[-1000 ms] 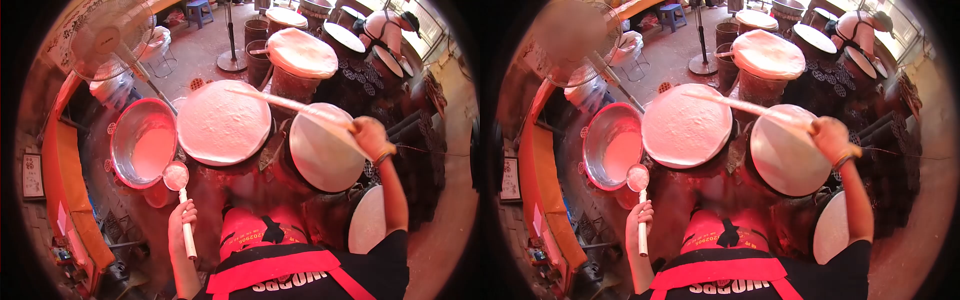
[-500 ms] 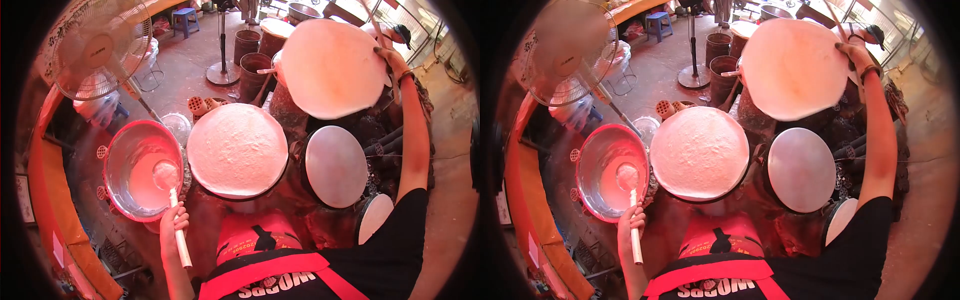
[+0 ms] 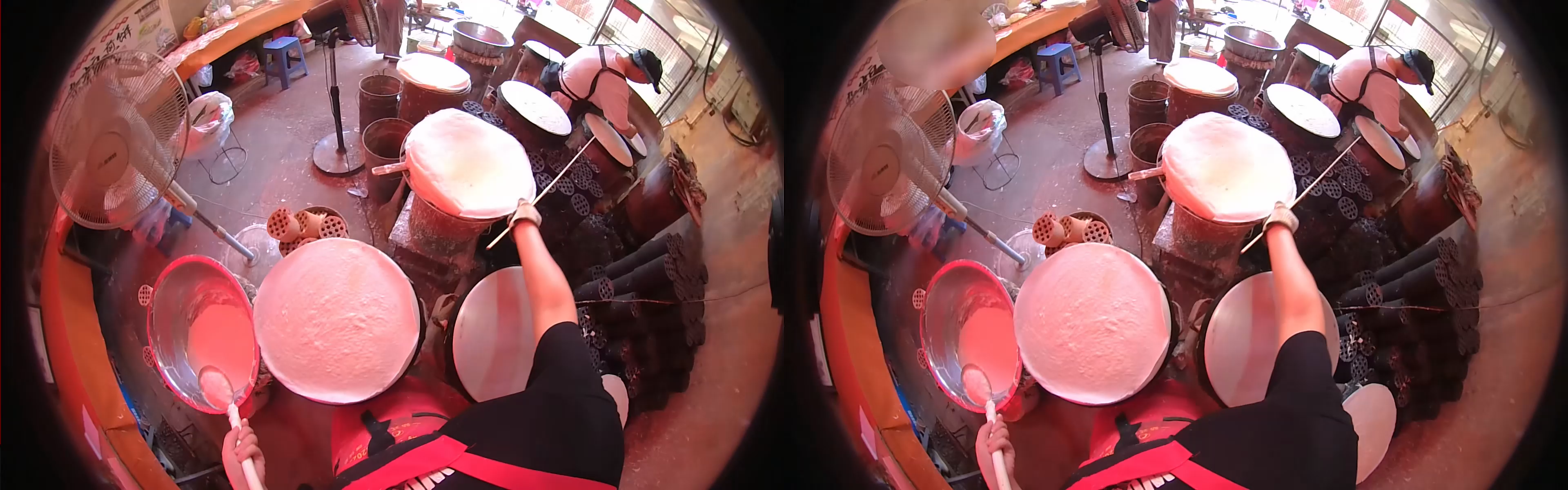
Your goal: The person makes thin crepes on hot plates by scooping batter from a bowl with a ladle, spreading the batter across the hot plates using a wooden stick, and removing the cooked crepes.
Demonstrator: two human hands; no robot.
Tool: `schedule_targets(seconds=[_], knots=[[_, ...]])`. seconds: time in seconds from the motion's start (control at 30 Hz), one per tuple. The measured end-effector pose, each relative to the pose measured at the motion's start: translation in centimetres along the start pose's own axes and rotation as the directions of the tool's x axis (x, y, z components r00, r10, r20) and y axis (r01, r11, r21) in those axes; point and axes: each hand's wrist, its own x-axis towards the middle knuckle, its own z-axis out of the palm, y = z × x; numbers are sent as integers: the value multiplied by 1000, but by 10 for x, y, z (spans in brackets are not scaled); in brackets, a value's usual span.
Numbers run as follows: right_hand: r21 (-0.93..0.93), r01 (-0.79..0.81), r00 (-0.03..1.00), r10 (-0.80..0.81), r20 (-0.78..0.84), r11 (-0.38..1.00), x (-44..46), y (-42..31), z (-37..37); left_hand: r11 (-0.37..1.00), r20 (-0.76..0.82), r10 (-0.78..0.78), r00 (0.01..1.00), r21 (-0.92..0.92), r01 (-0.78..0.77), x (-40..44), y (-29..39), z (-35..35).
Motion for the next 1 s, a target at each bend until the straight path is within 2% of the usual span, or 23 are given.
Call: schedule_targets(seconds=[0.07,0.1,0.17,0.2,0.23,0.3,0.37,0.4,0.43,0.5,0.53,0.57,0.63,0.67,0.7,0.77,0.83,0.87,0.9,0.97,1.0], knots=[[-130,82,990,-96,-104,988,6,19,7,994,-91,62,994,97,-53,-11,-14,19],[-131,79,990,-93,-103,988,10,19,8,994,-92,64,994,98,-55,-10,-15,20],[-134,64,975,-90,-201,989,-12,4,10,998,-71,54,996,38,-51,-11,-14,19],[-16,137,979,-138,-152,990,32,26,8,998,-75,59,995,35,-57,-10,-12,19],[216,178,975,-143,-171,960,12,23,7,996,-76,75,994,45,-72,-9,-10,17],[-82,290,927,-301,-224,953,9,28,-9,994,-87,100,991,44,-96,-1,2,6],[74,295,956,-293,-37,953,-92,14,-19,994,10,38,999,-99,-37,8,20,-15],[29,369,923,-370,103,929,-121,17,-22,995,-17,35,999,-96,-37,11,25,-15],[-56,377,913,-361,191,924,-162,22,-22,995,-63,66,996,-75,-71,14,29,-14],[-377,419,852,-214,478,826,-221,34,-31,998,-79,68,995,-5,-69,26,49,-16],[-474,450,823,-145,549,757,-245,46,-33,995,-103,82,991,56,-77,33,61,-16],[-474,512,748,-101,656,716,-248,66,-39,990,-121,89,989,118,-74,42,74,-16],[-544,767,631,-247,735,340,-268,103,-41,980,-107,72,992,191,-50,57,103,-13],[-657,717,697,-206,687,235,-298,106,-36,967,-93,59,994,253,-33,65,119,-12],[-598,750,661,-267,702,284,-287,131,-41,950,-76,46,996,311,-21,72,134,-10],[-720,640,768,-256,587,266,-326,140,-35,926,-104,43,994,376,-1,81,158,2],[-769,600,798,-239,553,221,-345,146,-32,863,-124,70,990,506,3,87,180,8],[-803,567,820,-218,529,183,-353,148,-31,860,-128,55,990,510,18,90,190,10],[-810,557,826,-225,517,183,-361,151,-32,850,-127,40,991,525,33,93,198,13],[-778,624,744,-358,564,71,-372,155,-34,840,-126,18,992,540,54,97,211,13],[-752,647,731,-386,562,130,-363,158,-37,833,-121,14,993,551,55,98,217,12]])
